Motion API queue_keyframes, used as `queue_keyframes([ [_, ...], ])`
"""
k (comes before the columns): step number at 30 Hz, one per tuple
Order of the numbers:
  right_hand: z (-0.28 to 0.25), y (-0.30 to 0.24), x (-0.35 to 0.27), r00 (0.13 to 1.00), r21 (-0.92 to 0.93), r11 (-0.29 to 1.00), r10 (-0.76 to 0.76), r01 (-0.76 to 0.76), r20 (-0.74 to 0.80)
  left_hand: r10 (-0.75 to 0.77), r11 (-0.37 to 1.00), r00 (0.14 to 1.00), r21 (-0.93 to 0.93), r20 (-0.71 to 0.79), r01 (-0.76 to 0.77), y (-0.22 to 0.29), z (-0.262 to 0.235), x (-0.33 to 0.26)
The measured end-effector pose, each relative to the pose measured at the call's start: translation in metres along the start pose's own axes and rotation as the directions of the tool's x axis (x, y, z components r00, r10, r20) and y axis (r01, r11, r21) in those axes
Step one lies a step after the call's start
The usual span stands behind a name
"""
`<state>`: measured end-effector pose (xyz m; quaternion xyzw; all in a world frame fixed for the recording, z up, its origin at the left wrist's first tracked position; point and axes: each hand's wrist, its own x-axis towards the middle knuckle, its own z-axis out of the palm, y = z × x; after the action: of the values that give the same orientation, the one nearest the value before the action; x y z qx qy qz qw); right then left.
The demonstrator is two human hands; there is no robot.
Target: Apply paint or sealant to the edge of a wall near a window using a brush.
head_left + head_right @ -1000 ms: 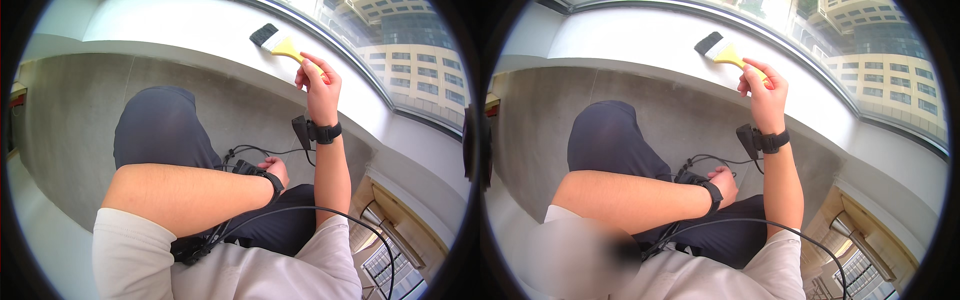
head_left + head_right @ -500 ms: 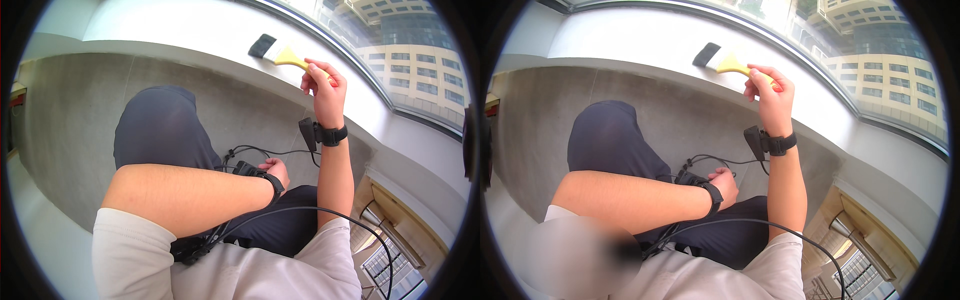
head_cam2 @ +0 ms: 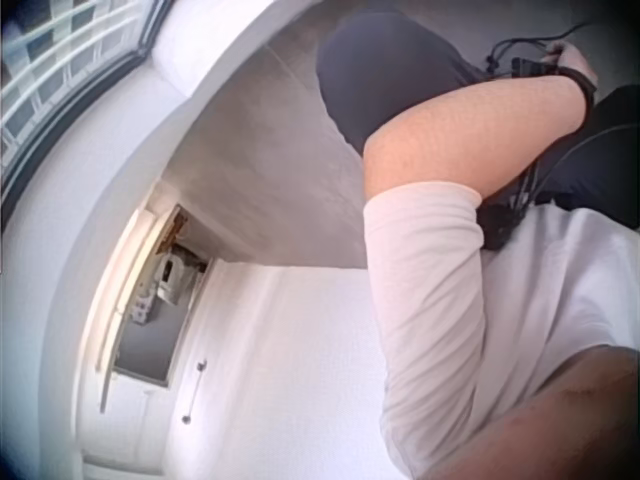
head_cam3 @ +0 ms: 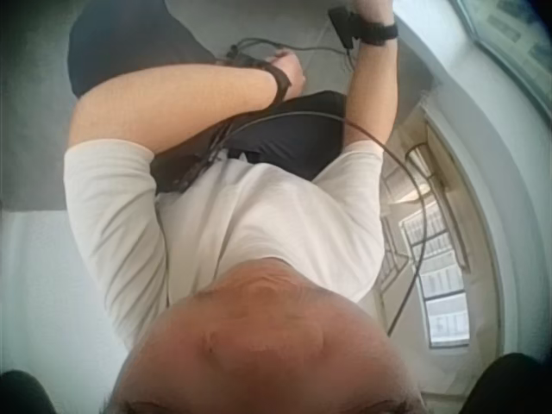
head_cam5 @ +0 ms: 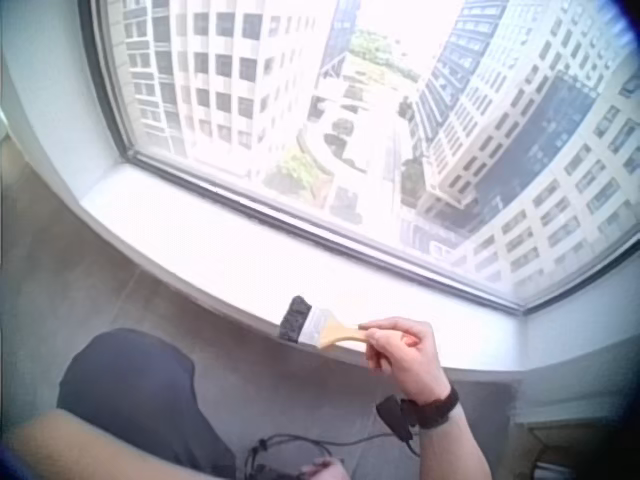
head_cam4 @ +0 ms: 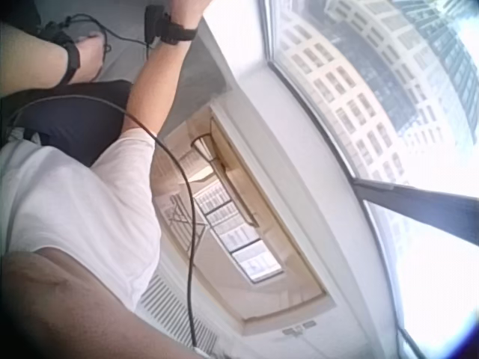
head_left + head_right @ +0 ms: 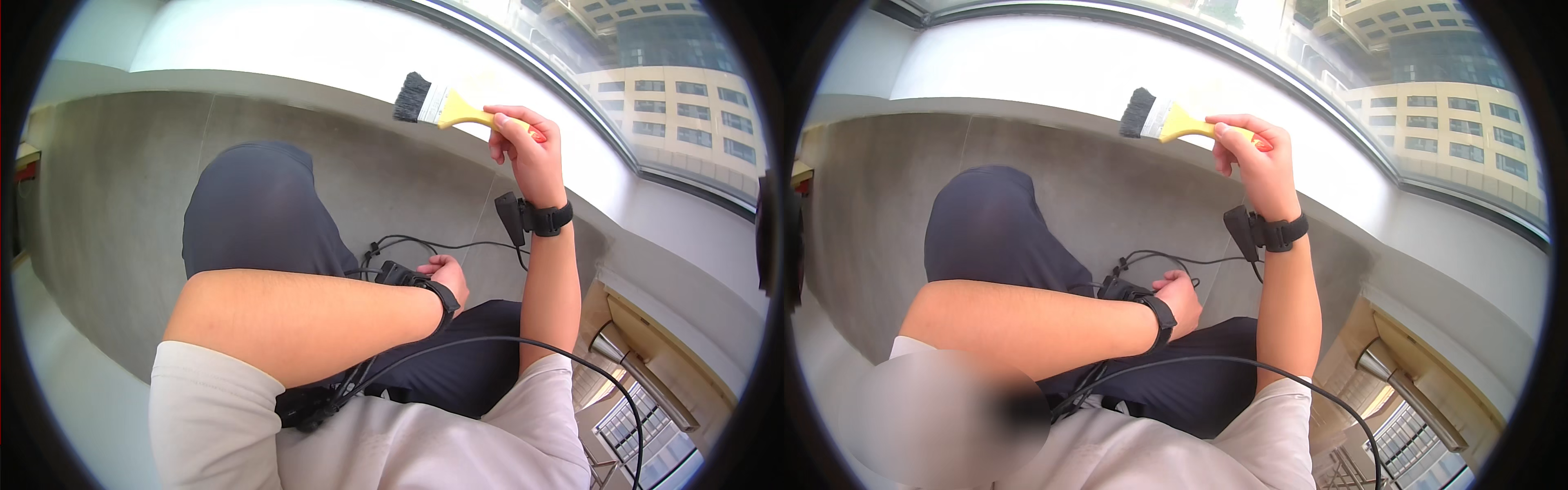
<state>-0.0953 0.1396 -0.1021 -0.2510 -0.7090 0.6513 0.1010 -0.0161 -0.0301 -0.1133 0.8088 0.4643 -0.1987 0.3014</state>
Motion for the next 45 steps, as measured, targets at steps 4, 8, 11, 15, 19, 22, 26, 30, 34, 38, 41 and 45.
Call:
queue_keyframes([
  [4, -0.001, -0.004, -0.001, 0.997, -0.003, 1.0, 0.029, -0.029, 0.067, -0.012, 1.0, 1.0, -0.01, -0.006, 0.012, 0.001, 0.001, -0.001],
  [8, 0.003, -0.007, 0.003, 0.999, 0.003, 1.0, -0.023, 0.023, 0.023, -0.011, 1.0, 1.0, 0.0, -0.015, 0.011, 0.001, 0.001, -0.002],
  [11, 0.006, -0.013, 0.005, 0.999, -0.006, 0.999, -0.032, 0.033, 0.022, -0.024, 1.0, 0.999, 0.005, -0.028, 0.024, 0.002, 0.001, -0.003],
  [15, 0.007, -0.03, -0.002, 0.998, -0.077, 0.997, -0.036, 0.033, -0.045, -0.013, 1.0, 1.0, -0.001, -0.007, 0.013, 0.001, -0.002, -0.008],
  [19, 0.015, -0.052, -0.004, 0.994, -0.185, 0.977, -0.106, 0.103, -0.007, -0.022, 1.0, 1.0, 0.006, -0.019, 0.022, 0.0, -0.006, -0.014],
  [22, 0.026, -0.066, 0.005, 0.988, -0.26, 0.954, -0.13, 0.148, 0.085, -0.022, 1.0, 0.999, -0.002, -0.037, 0.022, -0.001, -0.005, -0.016],
  [26, 0.039, -0.081, 0.021, 0.956, -0.411, 0.871, -0.191, 0.27, 0.224, -0.012, 1.0, 0.998, -0.006, -0.068, 0.011, -0.003, -0.007, -0.019],
  [30, 0.041, -0.09, 0.033, 0.91, -0.557, 0.756, -0.121, 0.344, 0.397, -0.03, 0.999, 0.996, -0.033, -0.083, 0.027, -0.007, -0.009, -0.026],
  [34, 0.041, -0.092, 0.044, 0.905, -0.606, 0.713, -0.093, 0.352, 0.416, -0.027, 0.999, 0.996, -0.047, -0.084, 0.024, -0.009, -0.015, -0.033],
  [38, 0.045, -0.088, 0.044, 0.927, -0.576, 0.747, -0.147, 0.332, 0.345, -0.021, 0.999, 0.993, -0.047, -0.113, 0.016, -0.011, -0.018, -0.036],
  [41, 0.045, -0.087, 0.039, 0.842, -0.669, 0.649, 0.082, 0.361, 0.534, -0.024, 0.999, 0.992, -0.028, -0.127, 0.021, -0.011, -0.017, -0.04],
  [45, 0.041, -0.086, 0.038, 0.966, -0.55, 0.816, -0.038, 0.178, 0.256, -0.046, 0.998, 0.987, -0.059, -0.153, 0.037, -0.013, -0.017, -0.043],
])
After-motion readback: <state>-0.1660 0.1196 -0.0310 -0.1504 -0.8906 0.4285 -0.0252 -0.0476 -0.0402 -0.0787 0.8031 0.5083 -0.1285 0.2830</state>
